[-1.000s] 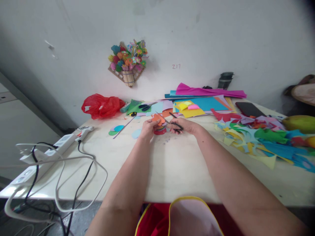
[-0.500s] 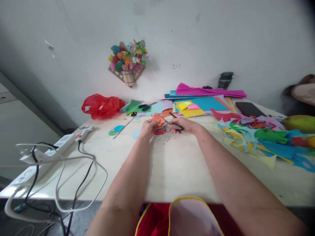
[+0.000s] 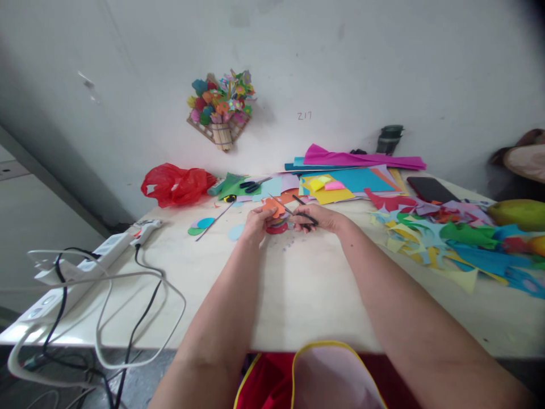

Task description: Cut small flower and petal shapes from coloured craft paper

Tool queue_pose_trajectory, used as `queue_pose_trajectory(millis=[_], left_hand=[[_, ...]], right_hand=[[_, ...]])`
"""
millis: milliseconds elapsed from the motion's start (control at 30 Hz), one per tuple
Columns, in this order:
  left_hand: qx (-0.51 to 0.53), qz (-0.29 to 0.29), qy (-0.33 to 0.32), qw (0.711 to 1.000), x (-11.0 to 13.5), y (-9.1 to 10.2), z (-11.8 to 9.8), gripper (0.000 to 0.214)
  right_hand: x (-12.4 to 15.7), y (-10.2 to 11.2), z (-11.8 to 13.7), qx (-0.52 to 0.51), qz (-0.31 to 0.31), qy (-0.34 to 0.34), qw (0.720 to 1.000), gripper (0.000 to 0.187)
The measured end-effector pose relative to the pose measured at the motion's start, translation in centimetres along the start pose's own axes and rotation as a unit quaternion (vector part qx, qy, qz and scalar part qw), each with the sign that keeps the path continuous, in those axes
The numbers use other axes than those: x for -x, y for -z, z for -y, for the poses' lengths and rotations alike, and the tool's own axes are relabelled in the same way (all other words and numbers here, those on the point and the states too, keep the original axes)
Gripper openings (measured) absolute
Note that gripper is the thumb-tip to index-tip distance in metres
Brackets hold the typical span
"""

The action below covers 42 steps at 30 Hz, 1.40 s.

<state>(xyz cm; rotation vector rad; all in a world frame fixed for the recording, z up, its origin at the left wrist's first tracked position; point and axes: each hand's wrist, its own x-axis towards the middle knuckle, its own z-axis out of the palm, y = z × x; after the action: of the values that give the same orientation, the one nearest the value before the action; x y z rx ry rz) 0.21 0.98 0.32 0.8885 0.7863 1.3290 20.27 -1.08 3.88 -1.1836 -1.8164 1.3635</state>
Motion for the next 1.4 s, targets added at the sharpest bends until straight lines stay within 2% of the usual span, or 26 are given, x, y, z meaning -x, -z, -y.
queue_pose_trajectory(millis=[233, 333, 433, 500, 600, 800, 967, 1267, 1400], left_hand=[[0.016, -0.054, -0.014, 0.998, -0.1, -0.5, 0.2, 0.023], [0.029, -0.082, -0.026, 0.996, -0.2, -0.6, 0.3, 0.021], [0.036, -0.089, -0.028, 0.995, -0.3, -0.8, 0.5, 0.022], [0.034, -0.087, -0.025, 0.995, -0.3, -1.0, 0.6, 0.023], [0.026, -0.075, -0.021, 0.997, -0.2, -1.3, 0.9, 0.023], [0.009, -0.054, -0.013, 0.998, -0.3, -1.7, 1.5, 0.023], [0.022, -0.041, -0.019, 0.999, -0.2, -1.8, 1.6, 0.022], [0.012, -0.023, 0.006, 1.000, -0.1, -1.5, 1.1, 0.020], [0.014, -0.003, -0.006, 1.000, -0.2, -1.1, 1.0, 0.025]], right_hand=[[-0.2, 0.5, -0.5, -0.022, 0.015, 0.000, 1.000, 0.014], [-0.4, 0.7, -0.9, -0.049, 0.002, 0.001, 0.999, 0.014], [-0.8, 0.5, -0.9, -0.112, -0.065, 0.003, 0.992, 0.019], [-1.1, -0.1, -0.7, -0.161, -0.129, 0.009, 0.979, 0.025], [-1.7, -1.2, -0.1, -0.209, -0.184, 0.036, 0.960, 0.034], [-2.2, -3.0, 1.0, -0.209, -0.245, 0.026, 0.946, 0.033], [-2.2, -3.3, 1.2, -0.197, -0.280, 0.043, 0.939, 0.032], [-2.2, -2.7, 0.9, -0.166, -0.265, 0.074, 0.947, 0.035], [-1.9, -2.3, 0.7, -0.173, -0.237, 0.087, 0.952, 0.038]])
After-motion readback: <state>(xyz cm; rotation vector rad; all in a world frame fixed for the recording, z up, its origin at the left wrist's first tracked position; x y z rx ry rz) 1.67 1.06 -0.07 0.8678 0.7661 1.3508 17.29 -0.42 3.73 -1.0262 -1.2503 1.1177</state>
